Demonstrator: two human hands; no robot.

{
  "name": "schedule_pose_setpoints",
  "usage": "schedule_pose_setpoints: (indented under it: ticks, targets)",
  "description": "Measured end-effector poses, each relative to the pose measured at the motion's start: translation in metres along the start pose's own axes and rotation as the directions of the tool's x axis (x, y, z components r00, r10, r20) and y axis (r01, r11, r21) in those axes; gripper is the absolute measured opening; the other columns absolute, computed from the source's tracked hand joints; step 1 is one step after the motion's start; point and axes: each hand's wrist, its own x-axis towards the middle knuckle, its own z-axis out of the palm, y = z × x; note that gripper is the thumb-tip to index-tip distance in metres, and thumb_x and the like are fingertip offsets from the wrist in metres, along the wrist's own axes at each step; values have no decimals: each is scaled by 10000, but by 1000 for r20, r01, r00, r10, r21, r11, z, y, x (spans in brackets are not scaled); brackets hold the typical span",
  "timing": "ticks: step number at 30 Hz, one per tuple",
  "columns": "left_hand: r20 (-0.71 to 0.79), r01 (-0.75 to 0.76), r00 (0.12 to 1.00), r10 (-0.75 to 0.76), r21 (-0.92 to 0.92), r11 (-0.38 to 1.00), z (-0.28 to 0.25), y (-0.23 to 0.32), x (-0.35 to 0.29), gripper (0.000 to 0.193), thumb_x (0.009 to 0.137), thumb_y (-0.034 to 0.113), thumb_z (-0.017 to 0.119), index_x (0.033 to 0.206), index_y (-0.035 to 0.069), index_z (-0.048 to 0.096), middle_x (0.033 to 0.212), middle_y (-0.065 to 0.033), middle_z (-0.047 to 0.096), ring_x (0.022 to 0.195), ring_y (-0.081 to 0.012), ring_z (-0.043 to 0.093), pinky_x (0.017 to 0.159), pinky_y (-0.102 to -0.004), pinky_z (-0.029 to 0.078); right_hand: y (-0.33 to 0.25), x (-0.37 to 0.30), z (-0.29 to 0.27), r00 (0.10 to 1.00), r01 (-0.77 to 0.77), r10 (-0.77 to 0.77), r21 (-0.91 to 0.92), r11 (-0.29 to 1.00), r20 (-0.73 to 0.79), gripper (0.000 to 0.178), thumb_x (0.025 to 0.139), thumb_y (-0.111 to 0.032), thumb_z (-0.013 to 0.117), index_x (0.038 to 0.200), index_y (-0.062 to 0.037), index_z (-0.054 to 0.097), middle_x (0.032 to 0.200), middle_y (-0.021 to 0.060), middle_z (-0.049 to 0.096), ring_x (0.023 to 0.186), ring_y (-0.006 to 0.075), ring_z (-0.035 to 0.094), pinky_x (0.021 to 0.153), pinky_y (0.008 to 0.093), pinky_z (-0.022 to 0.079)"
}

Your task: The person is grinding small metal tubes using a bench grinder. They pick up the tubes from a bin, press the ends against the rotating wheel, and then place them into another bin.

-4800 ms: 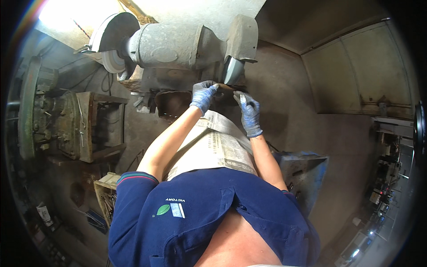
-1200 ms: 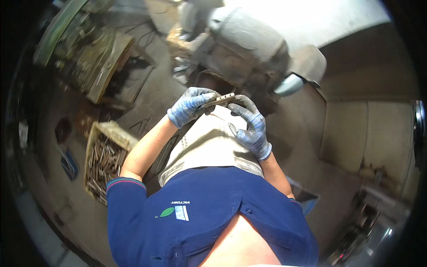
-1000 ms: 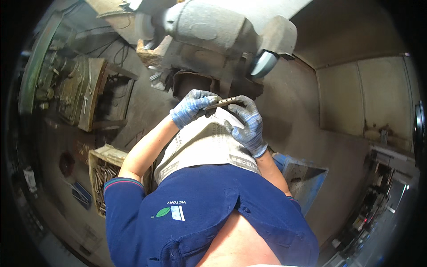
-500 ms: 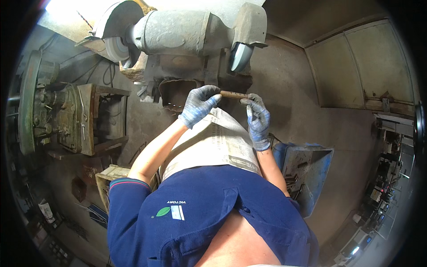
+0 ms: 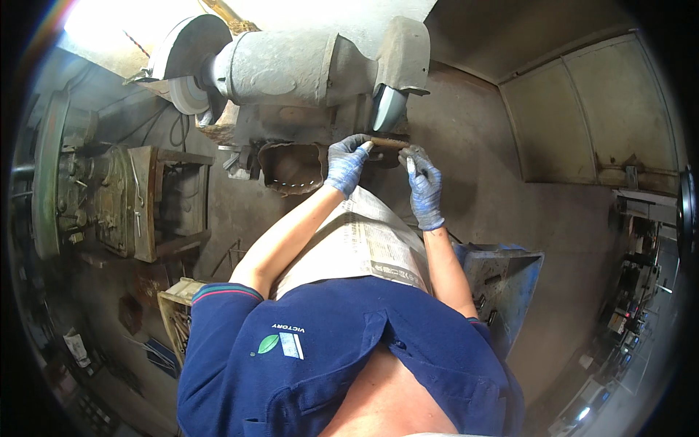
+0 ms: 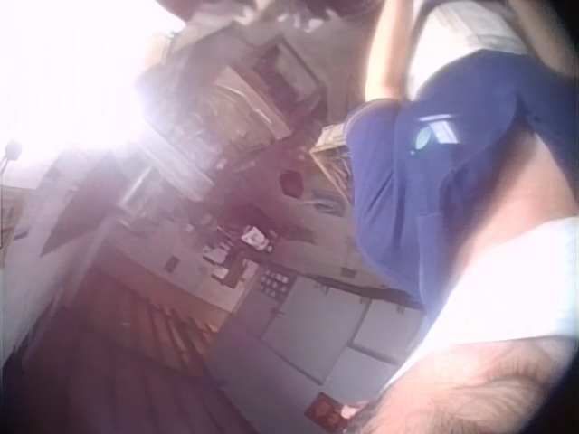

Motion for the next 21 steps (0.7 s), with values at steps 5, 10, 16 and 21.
schedule_pose_setpoints:
  ticks: [5,10,16,21]
  targets:
    - [-49,91,994,-99,-134,987,18,-6,8,98,862,17,582,923,-44,626,827,-95,648,692,-160,632,650,-265,550,0,9,-5,986,-133,150,185,974,-79,143,868,-64,592,970,-4,672,969,76,665,908,131,583,833,278,450]
    - [-60,88,994,-97,-132,987,7,-6,18,96,860,22,587,927,-37,622,810,-94,644,663,-158,625,633,-255,544,7,10,7,981,-153,172,192,969,-88,150,866,-80,602,977,-5,668,948,67,668,872,122,593,801,266,459]
    - [-178,70,981,-76,-39,997,-21,10,24,51,866,22,576,892,16,620,775,-74,644,646,-135,617,563,-244,531,12,16,38,990,-140,144,202,969,-3,178,878,-92,590,1008,15,647,976,86,656,892,141,598,829,280,467]
    - [-150,91,985,-87,15,996,-27,14,25,59,850,23,601,896,12,638,780,-68,653,633,-118,610,550,-238,519,17,17,38,978,-207,199,236,949,59,238,908,-120,553,1076,40,607,1035,133,633,960,204,608,909,336,480]
